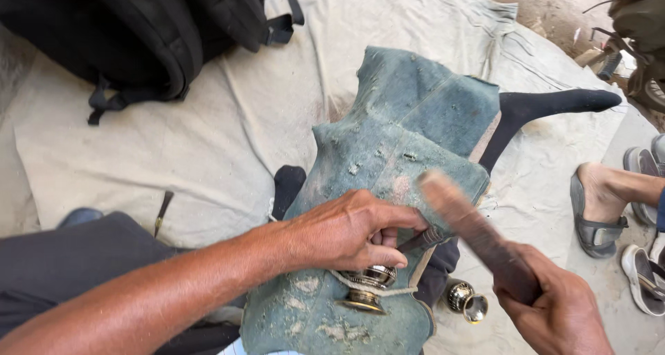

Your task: The person sits on the ground with a leather pad on their lap and hammers a small brass vessel with a wooden mallet and a punch, rotating the vessel and repositioning the punch to shape and emboss the metal. A second brass vessel sits beside them on the cloth.

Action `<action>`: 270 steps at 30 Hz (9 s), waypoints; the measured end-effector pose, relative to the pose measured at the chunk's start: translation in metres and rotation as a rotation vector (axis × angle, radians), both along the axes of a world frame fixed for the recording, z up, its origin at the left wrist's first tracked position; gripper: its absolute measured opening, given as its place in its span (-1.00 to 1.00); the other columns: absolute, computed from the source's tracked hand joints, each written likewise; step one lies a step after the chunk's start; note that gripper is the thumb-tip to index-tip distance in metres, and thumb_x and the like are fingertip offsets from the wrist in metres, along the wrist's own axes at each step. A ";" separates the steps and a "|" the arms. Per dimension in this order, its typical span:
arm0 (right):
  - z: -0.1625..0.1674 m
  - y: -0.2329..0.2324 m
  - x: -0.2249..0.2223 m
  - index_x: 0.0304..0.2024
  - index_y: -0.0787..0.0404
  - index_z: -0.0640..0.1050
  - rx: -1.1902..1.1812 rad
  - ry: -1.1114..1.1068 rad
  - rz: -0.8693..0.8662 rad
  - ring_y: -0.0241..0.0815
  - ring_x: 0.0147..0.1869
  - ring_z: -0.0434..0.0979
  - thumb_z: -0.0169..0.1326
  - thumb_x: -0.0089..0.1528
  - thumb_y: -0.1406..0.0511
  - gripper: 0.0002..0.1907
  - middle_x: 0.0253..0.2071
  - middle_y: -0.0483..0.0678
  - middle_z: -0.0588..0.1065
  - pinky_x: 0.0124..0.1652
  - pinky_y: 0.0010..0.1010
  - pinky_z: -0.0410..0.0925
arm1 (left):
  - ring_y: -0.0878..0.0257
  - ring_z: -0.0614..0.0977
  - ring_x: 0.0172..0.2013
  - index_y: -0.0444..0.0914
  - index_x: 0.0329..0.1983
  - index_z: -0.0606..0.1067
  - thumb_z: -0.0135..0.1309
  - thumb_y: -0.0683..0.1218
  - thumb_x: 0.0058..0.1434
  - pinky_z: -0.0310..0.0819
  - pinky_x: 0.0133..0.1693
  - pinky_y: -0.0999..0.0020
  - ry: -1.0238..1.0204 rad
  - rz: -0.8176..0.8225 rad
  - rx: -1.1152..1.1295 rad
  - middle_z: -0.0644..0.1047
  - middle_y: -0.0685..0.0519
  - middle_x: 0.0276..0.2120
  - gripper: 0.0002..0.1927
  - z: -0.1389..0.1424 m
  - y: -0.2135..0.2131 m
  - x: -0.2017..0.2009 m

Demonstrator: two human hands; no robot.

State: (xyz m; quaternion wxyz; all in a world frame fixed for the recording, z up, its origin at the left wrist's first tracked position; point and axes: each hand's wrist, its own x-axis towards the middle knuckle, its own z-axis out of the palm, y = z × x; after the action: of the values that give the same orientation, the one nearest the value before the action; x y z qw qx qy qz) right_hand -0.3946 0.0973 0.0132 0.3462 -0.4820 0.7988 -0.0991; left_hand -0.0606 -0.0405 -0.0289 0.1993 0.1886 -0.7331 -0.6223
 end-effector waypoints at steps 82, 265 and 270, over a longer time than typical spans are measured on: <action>-0.065 0.060 0.072 0.02 0.49 0.26 -0.032 -1.662 -0.160 0.45 0.10 0.56 0.12 0.23 0.74 -0.58 0.41 0.65 0.18 -0.02 0.12 0.53 | 0.01 0.75 -0.39 -0.16 0.09 0.62 0.27 -0.17 0.13 0.62 -0.29 0.15 -0.627 0.384 -0.016 0.69 -0.16 -0.39 -0.59 0.032 0.046 0.054; -0.003 0.014 -0.003 -0.11 0.40 0.66 0.064 0.275 -0.009 0.00 -0.14 0.67 0.37 0.04 0.60 -0.64 -0.32 0.08 0.55 0.07 -0.23 0.44 | 0.15 0.74 -0.38 -0.16 0.15 0.49 0.28 -0.05 0.11 0.61 -0.31 0.20 -0.131 0.024 -0.055 0.67 -0.01 -0.38 -0.49 0.020 0.002 0.004; 0.008 0.012 0.013 0.08 0.17 0.61 0.102 0.273 -0.053 -0.17 -0.14 0.66 0.32 0.08 0.52 -0.50 -0.28 -0.02 0.60 -0.06 -0.35 0.51 | 0.09 0.71 -0.38 -0.19 0.14 0.51 0.31 -0.07 0.12 0.57 -0.34 0.16 -0.068 0.075 -0.124 0.65 -0.04 -0.39 -0.50 0.016 0.004 0.006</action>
State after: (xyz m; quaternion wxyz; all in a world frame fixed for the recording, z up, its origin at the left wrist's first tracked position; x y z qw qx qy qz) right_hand -0.3814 0.1098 0.0207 0.2557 -0.4516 0.8548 -0.0011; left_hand -0.0547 -0.0368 -0.0124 0.2087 0.2245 -0.7691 -0.5608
